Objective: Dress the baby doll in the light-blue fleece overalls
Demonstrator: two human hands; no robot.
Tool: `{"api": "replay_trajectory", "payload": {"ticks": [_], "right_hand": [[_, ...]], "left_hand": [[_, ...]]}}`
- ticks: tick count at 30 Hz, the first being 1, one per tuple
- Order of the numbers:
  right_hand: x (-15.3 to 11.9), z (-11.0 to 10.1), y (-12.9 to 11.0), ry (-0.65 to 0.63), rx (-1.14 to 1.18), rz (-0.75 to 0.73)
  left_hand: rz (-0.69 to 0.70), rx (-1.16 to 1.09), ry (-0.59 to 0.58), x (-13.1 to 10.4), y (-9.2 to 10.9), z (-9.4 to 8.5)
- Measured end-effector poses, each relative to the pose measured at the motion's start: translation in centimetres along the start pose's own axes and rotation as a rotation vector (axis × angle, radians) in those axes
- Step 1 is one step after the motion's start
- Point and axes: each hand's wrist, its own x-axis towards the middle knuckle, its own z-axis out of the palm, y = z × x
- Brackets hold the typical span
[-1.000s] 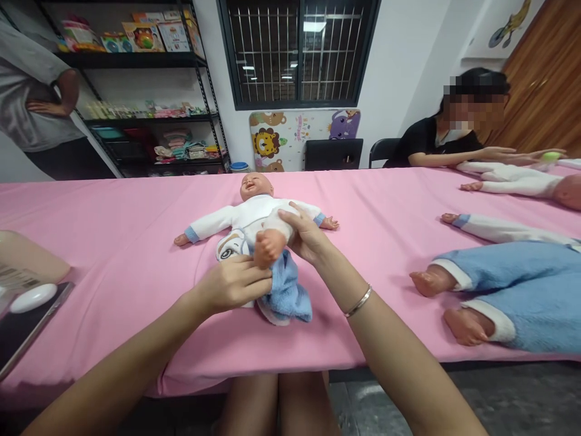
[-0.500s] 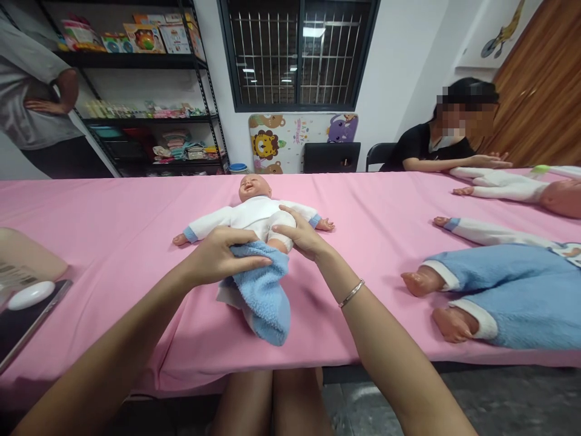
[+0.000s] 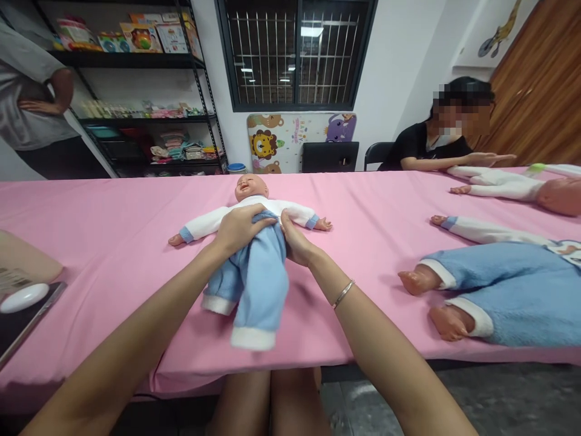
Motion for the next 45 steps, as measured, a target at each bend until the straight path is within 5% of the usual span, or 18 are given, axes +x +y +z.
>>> {"api": "replay_trajectory", "payload": {"ticks": [6, 15, 21, 30, 36, 39, 42, 45], "right_hand": [[0.3, -2.9, 0.8, -0.165, -0.246, 0.004], [2.2, -2.6, 2.2, 0.491, -0.464, -0.529], [2.3, -2.8, 2.8, 0.404, -0.213, -0.271], [2.8, -3.5, 3.5, 0.416, -0.216, -0.192], [3.3, -4.8, 3.0, 0.498, -0.647, -0.436], [3.6, -6.2, 3.2, 0.564, -0.767, -0.520], [3.7, -6.9, 3.4, 0.602, -0.678, -0.476], [3.6, -6.4, 3.1, 0.562, -0.567, -0.463]], "left_hand": [[-0.148, -0.032, -0.020, -0.3, -1.7, 2.2], [0.165, -0.217, -0.267, -1.3, -3.9, 1.1], [0.070, -0.224, -0.203, -1.5, -3.8, 1.8], [-0.004, -0.295, -0.109, -1.2, -4.6, 3.1], [0.005, -0.123, -0.143, -1.3, -3.8, 2.9], [0.027, 0.101, 0.003, -1.0, -3.8, 2.1], [-0.110, 0.135, 0.257, -1.0, -5.5, 1.1], [-0.377, -0.072, 0.204, -2.1, -8.1, 0.3]]}}
